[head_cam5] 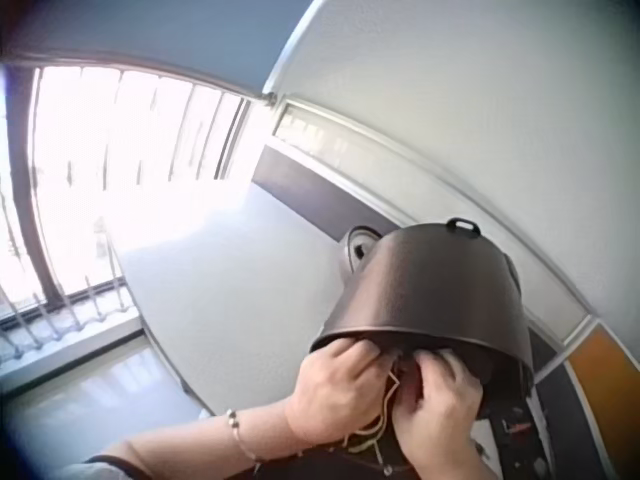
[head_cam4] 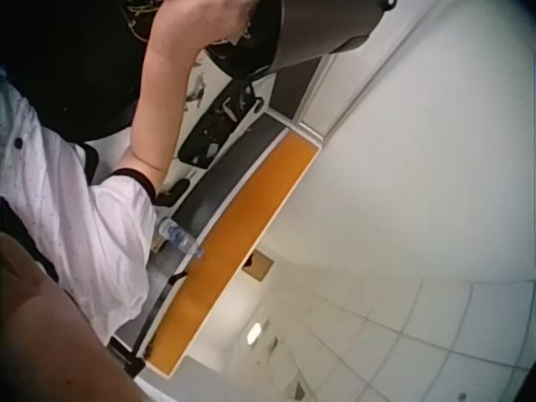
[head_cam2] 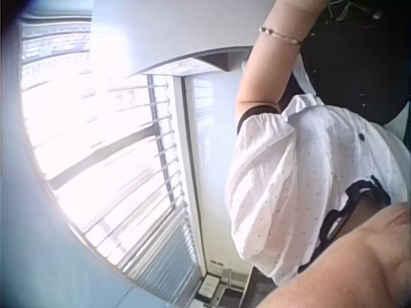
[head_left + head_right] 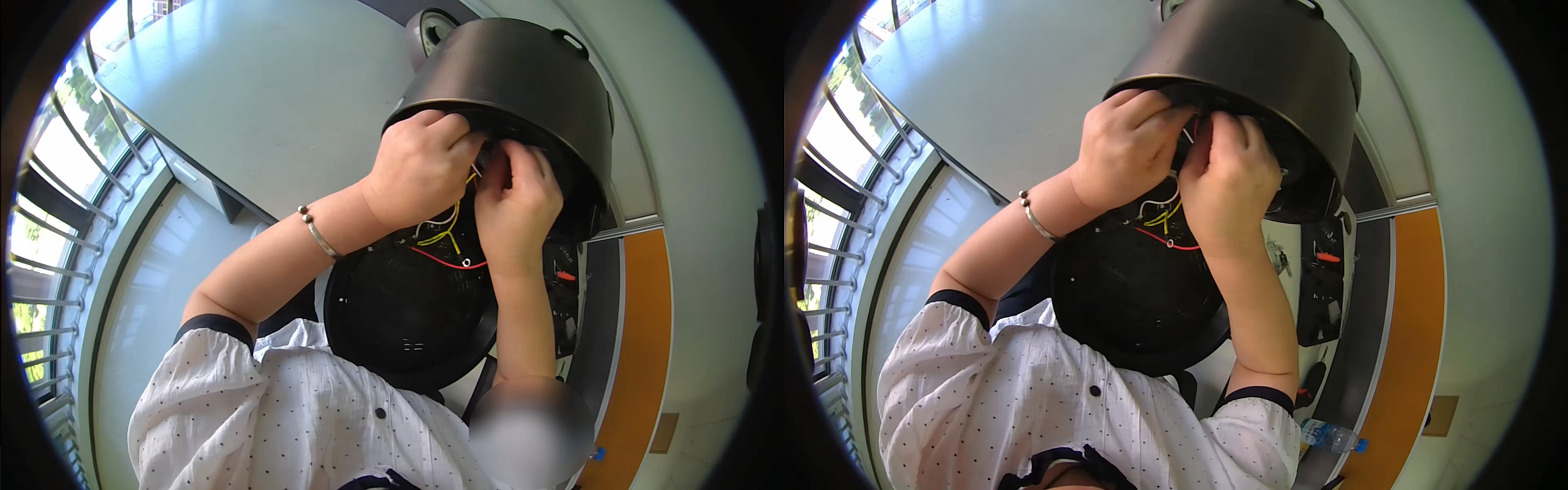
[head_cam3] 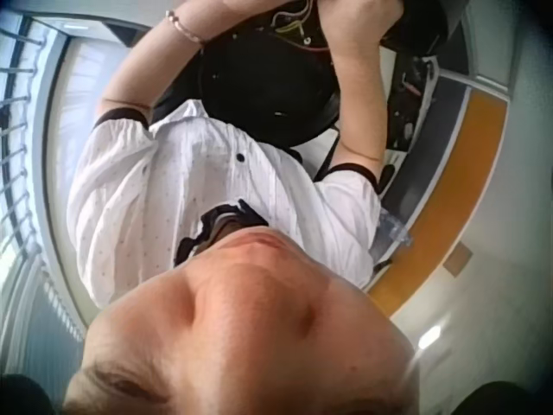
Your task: The person works on the internal wiring of a black cylindrical device, likely a lamp, using a screwdriver to tighten connections and by hand to arrange wires. The task involves careful manipulation of small components within the device's housing.
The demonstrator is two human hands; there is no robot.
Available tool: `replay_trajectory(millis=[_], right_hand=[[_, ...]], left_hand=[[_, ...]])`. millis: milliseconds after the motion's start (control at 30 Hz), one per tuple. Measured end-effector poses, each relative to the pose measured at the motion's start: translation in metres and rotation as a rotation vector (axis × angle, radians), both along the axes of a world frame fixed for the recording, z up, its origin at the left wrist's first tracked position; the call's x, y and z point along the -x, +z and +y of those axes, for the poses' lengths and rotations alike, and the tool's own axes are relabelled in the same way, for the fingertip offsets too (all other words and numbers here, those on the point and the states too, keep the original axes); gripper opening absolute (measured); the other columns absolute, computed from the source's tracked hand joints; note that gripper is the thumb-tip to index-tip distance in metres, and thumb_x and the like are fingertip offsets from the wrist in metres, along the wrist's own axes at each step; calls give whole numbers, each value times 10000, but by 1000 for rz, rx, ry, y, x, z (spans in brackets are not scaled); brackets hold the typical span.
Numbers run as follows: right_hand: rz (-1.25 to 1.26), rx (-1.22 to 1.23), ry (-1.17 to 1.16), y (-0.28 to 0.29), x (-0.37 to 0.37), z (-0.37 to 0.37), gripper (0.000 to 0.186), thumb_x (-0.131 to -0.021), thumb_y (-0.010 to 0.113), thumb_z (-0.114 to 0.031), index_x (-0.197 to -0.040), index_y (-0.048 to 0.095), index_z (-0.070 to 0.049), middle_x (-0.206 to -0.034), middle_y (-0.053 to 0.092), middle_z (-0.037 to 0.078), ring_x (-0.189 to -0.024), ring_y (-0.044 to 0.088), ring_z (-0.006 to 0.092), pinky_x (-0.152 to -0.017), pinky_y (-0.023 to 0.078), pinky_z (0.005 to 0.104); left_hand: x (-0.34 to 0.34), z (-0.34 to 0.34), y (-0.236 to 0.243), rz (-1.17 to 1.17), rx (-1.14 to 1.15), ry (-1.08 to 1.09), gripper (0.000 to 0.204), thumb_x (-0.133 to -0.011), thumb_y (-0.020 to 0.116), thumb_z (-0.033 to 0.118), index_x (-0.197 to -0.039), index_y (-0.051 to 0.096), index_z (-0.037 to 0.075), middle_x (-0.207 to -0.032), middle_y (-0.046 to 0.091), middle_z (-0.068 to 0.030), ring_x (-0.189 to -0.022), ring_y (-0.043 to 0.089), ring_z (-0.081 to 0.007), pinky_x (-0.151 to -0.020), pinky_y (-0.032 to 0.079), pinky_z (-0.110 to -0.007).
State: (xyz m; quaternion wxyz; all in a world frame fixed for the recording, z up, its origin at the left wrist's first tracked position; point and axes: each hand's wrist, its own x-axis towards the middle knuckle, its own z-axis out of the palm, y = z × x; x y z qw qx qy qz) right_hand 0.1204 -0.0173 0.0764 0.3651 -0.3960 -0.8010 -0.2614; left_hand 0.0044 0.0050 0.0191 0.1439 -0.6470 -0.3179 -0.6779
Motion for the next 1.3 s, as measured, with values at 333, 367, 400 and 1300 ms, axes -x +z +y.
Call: replay_trajectory(millis=[333,367,400,1300], right_hand=[[5,-25,71,-4,-7,3,122,-743,616,-7,-864,606,-3,-758,589,107,-628,591,294,-543,482,353],[6,-24,66,-4,-7,2,120,-748,615,-10,-868,607,-3,-756,591,109,-624,591,293,-545,481,354],[8,-22,60,-5,-7,1,119,-753,614,-13,-872,608,-2,-754,592,110,-620,590,291,-547,480,355],[-72,28,76,-5,-10,-8,313,-671,583,28,-978,635,6,-771,560,98,-611,569,251,-562,480,330]], left_hand=[[1,1,-3,-25,-37,63,124,-650,632,22,-774,640,36,-649,517,-39,-539,511,-202,-466,432,-308],[1,1,-3,-24,-43,64,119,-654,633,24,-771,639,36,-648,515,-37,-535,508,-199,-461,429,-306],[0,2,-3,-22,-48,63,113,-657,635,25,-769,638,36,-647,513,-36,-532,505,-195,-457,425,-303],[6,-1,-1,180,-125,198,195,-615,619,68,-807,649,57,-667,517,9,-536,489,-137,-440,405,-252]])
